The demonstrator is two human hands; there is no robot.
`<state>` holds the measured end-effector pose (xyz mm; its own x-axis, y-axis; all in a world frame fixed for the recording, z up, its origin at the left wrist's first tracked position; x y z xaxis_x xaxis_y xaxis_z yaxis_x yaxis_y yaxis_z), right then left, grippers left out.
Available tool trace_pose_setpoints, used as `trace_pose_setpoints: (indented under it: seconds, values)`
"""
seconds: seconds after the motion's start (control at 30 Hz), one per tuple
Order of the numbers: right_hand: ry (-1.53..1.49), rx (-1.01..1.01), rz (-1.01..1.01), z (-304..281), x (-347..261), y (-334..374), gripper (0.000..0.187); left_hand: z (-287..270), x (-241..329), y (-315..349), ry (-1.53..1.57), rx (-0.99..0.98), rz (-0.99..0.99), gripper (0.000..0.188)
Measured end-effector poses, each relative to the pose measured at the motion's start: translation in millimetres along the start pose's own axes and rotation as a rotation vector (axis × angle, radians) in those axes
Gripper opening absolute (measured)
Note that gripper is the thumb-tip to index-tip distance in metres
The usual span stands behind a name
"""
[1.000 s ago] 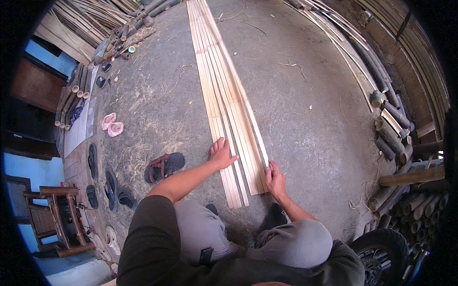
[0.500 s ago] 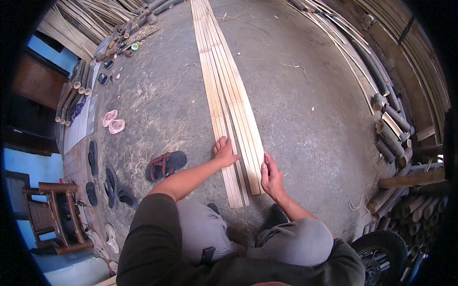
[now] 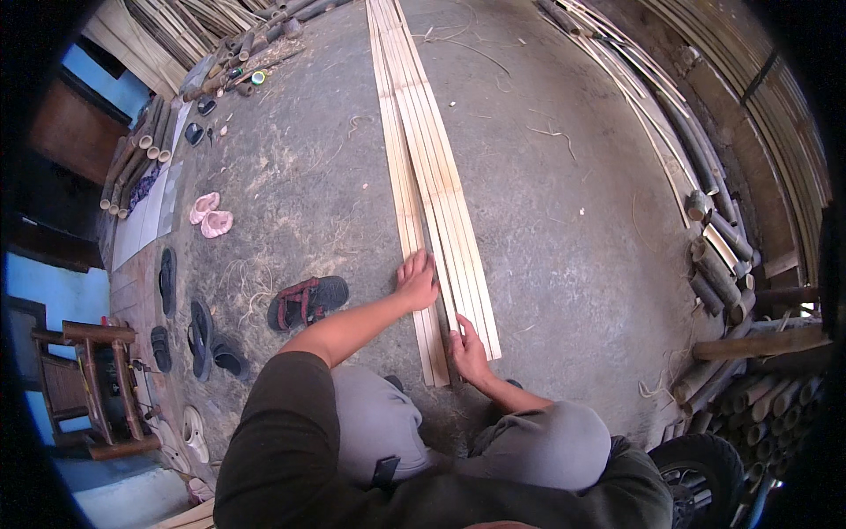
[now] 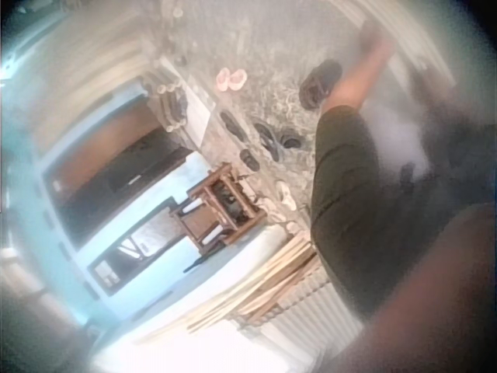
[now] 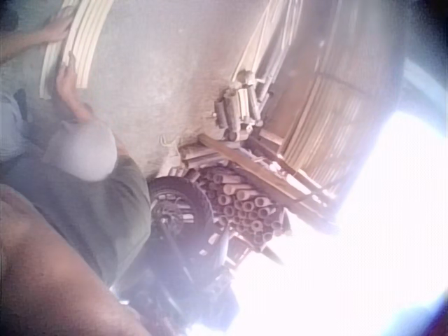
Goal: The person arranges thin bamboo strips on the floor, aligning them side by side. Then the person stands and ties the aligned strips to a bamboo rack using string.
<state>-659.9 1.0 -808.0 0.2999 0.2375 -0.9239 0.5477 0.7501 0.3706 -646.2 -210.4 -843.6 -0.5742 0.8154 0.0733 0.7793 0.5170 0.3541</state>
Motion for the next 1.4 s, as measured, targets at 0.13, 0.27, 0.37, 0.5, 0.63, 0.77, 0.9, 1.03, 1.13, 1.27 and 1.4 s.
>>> trace_pose_setpoints:
  seconds: [0.13,0.27,0.37,0.5,0.63,0.77,0.9,1.03,1.13,1.27,1.4]
  values:
    - [0.093,-0.011,-0.147,4.4,-26.4,5.7,0.049,3.3,-0.4,21.5,-0.146,-0.077,0.175,0.073]
    - [0.063,0.000,-0.169,11.3,-33.5,8.5,0.050,1.7,-10.8,23.8,-0.141,-0.018,0.225,0.077]
    - [0.091,0.016,-0.080,13.1,-12.4,10.7,0.049,3.5,-14.6,20.9,-0.105,0.017,0.192,0.077]
    - [0.114,0.036,-0.051,14.3,8.6,10.5,0.049,-1.2,-12.7,18.1,-0.130,-0.016,0.199,0.073]
    - [0.264,-0.032,-0.171,20.5,14.4,3.6,0.051,5.2,-25.5,22.3,-0.111,0.067,0.272,0.071]
    - [0.427,-0.081,-0.114,22.2,21.8,1.1,0.057,6.4,-33.5,30.8,-0.071,0.120,0.330,0.069]
    - [0.559,-0.175,-0.085,22.9,16.2,-5.4,0.061,5.0,-30.4,40.7,-0.034,0.101,0.362,0.072]
    - [0.595,-0.202,-0.136,28.4,12.4,-11.3,0.062,4.5,-29.0,42.6,-0.028,0.143,0.393,0.073]
    - [0.621,-0.206,-0.129,29.3,9.5,-13.7,0.063,-1.0,-26.6,43.4,0.028,0.110,0.412,0.072]
    - [0.692,-0.223,-0.137,29.9,6.3,-17.0,0.064,0.4,-21.9,44.2,-0.083,0.060,0.429,0.069]
    - [0.786,-0.257,-0.120,29.5,0.1,-19.0,0.060,3.3,-20.4,44.0,-0.150,0.058,0.423,0.068]
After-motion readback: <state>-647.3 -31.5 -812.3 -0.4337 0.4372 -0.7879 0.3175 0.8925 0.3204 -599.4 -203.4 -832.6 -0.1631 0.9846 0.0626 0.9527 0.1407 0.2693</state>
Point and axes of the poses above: each hand's wrist, its own y-axis away from the middle knuckle, its own z-axis out of the palm, x = y × z, the point moved 7 cm from there along -y, towards the middle knuckle, and after that the axes turned 14 degrees about -y, right-handed, at the moved point
